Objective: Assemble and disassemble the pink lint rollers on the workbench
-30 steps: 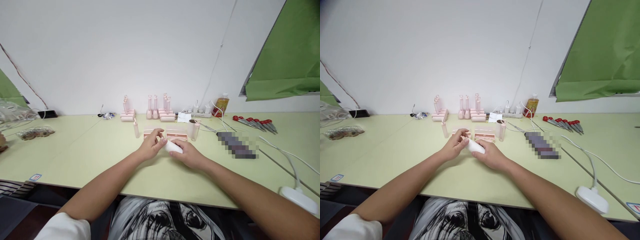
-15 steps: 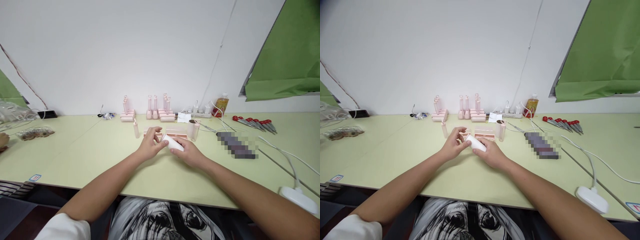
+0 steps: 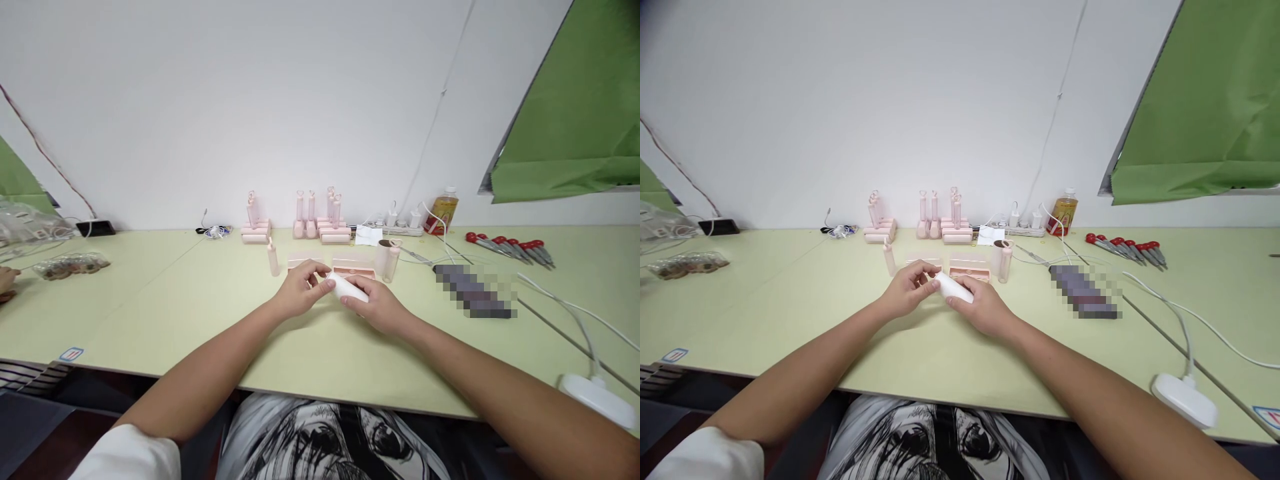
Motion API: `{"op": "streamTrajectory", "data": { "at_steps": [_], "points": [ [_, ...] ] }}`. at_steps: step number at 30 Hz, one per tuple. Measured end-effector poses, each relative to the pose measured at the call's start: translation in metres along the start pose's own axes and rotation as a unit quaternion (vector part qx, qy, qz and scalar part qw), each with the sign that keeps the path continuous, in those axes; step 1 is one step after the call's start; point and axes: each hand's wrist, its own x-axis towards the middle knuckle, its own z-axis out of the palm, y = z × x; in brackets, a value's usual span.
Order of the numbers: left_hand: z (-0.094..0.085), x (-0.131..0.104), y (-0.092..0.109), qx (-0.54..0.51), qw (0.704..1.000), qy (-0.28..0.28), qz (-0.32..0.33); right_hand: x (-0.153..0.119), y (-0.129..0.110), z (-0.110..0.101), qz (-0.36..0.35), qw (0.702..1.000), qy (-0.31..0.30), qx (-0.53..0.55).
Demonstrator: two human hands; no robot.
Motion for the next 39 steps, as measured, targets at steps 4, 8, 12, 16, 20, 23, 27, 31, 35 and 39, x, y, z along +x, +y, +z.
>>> {"op": "streamTrajectory", "data": {
  "at_steps": [4,8,12,16,20,23,27,31,35,39],
  "points": [
    [-0.0016,0.0011,-0.0003,-0.039,0.999,0.014,-0.014,-0.0005,-0.0018,-0.0001,0.002,1.0,0.0,0.006],
    [-0.0018,0.0016,-0.0012,-0.059,0.997,0.031,-0.038,-0.0002,-0.0015,-0.0003,0.001,1.0,-0.001,0.003],
    [-0.0007,0.0,-0.0009,-0.055,0.998,-0.016,-0.022,-0.0002,-0.0008,0.0002,-0.008,1.0,-0.004,0.006],
    [-0.0015,-0.0023,0.0008,-0.017,0.998,-0.057,0.009,-0.0009,-0.0027,0.0003,-0.031,0.999,-0.01,0.008],
    [-0.003,-0.0033,0.0019,0.006,0.997,-0.07,0.019,-0.0017,-0.005,-0.0004,-0.029,0.999,-0.004,0.019],
    [-0.0033,-0.0036,0.0022,0.007,0.999,-0.034,0.017,-0.0018,-0.0052,-0.0011,-0.021,0.999,0.014,0.024],
    [-0.002,-0.0031,0.0019,-0.016,0.999,0.033,0.003,-0.0012,-0.0034,-0.0013,-0.006,0.999,0.029,0.032],
    [0.002,-0.003,0.0012,-0.034,0.998,0.053,-0.001,-0.001,-0.0012,-0.0009,-0.003,0.998,0.038,0.049],
    [0.0021,-0.0027,0.0012,-0.052,0.998,-0.015,0.02,-0.0019,-0.0008,-0.001,-0.001,0.998,0.04,0.054],
    [-0.0043,0.0005,-0.0014,-0.025,1.0,-0.006,0.017,-0.0024,-0.0026,-0.0009,0.008,0.998,0.038,0.055]
  ]
}}
